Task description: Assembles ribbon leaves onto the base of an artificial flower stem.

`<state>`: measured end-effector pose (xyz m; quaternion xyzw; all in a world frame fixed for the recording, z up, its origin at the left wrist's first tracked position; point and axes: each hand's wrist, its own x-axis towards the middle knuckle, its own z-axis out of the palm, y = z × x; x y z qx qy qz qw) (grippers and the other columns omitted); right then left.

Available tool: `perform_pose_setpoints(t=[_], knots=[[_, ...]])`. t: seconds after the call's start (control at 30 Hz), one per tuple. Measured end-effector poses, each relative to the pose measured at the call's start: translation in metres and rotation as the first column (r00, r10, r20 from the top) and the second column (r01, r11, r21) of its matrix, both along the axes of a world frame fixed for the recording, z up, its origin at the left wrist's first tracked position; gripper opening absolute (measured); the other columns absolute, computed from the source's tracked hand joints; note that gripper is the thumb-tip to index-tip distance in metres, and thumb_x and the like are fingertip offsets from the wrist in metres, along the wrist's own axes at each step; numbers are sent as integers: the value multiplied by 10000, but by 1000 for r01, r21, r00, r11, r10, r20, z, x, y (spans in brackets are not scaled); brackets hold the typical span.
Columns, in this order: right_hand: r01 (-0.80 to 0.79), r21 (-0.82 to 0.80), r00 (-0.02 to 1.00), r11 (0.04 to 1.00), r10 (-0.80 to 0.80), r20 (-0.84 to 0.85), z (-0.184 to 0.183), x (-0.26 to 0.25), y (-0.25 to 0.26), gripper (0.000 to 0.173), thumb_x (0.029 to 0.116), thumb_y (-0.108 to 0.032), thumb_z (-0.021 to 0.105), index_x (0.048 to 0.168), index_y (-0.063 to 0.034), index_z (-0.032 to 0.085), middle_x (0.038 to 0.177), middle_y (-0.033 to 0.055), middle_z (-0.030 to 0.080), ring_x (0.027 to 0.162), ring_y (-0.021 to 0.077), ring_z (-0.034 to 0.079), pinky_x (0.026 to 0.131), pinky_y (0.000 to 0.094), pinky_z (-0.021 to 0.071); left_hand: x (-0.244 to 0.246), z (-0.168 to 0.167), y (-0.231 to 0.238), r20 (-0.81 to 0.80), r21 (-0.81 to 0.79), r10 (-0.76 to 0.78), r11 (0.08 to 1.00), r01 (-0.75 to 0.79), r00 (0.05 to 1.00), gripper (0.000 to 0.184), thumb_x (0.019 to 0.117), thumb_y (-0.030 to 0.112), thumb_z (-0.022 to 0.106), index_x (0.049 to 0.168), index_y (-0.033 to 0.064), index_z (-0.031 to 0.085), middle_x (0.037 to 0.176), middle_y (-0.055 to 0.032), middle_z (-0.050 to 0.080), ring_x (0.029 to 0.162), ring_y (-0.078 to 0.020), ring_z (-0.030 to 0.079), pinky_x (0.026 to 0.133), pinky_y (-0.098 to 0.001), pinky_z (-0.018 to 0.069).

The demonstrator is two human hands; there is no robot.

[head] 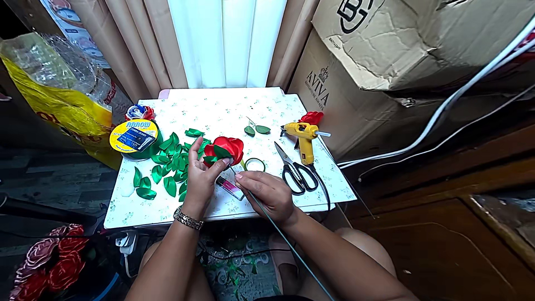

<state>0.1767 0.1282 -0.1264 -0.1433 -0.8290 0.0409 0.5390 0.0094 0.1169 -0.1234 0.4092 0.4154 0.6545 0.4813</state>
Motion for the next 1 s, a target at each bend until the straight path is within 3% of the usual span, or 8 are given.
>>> perform_pose_setpoints(t=[0.13,0.23,0.33,0.7,1.0], knots=[[-104,-121,994,987,107,23,5,5,7,196,924,11,611,1058,103,720,967,183,747,907,175,735,856,277,597,-4,0,2,-4,-36,-45,998,45,999,792,912,-1,661,1571,184,260,1297,-78,613,1016,-127,688,875,-298,583],[-4,-192,994,981,25,107,6,13,17,297,890,-18,549,1108,61,734,884,129,702,795,159,665,739,276,567,-6,1,1,-11,-56,-79,995,79,997,782,911,-3,669,1564,190,285,1269,-78,630,991,-124,694,865,-289,585],[93,-174,986,980,-67,152,4,15,23,290,935,-47,548,1119,14,764,791,87,632,711,142,591,656,258,508,-5,0,0,-33,-59,-99,994,97,995,799,908,-24,680,1565,186,276,1283,-83,634,990,-127,701,859,-289,590],[197,-128,967,972,-171,187,5,14,24,306,926,-51,545,1124,0,773,732,69,599,636,140,555,578,259,474,-6,-1,1,14,-57,-150,987,151,989,760,923,11,664,1560,175,285,1211,-82,648,937,-121,707,836,-285,597],[200,-149,962,968,-165,217,4,14,23,303,915,-51,542,1099,-6,779,764,76,639,670,154,602,604,281,507,1,-4,2,-21,-86,-99,992,97,995,726,923,-4,665,1538,169,320,1213,-83,655,928,-112,703,817,-274,593]])
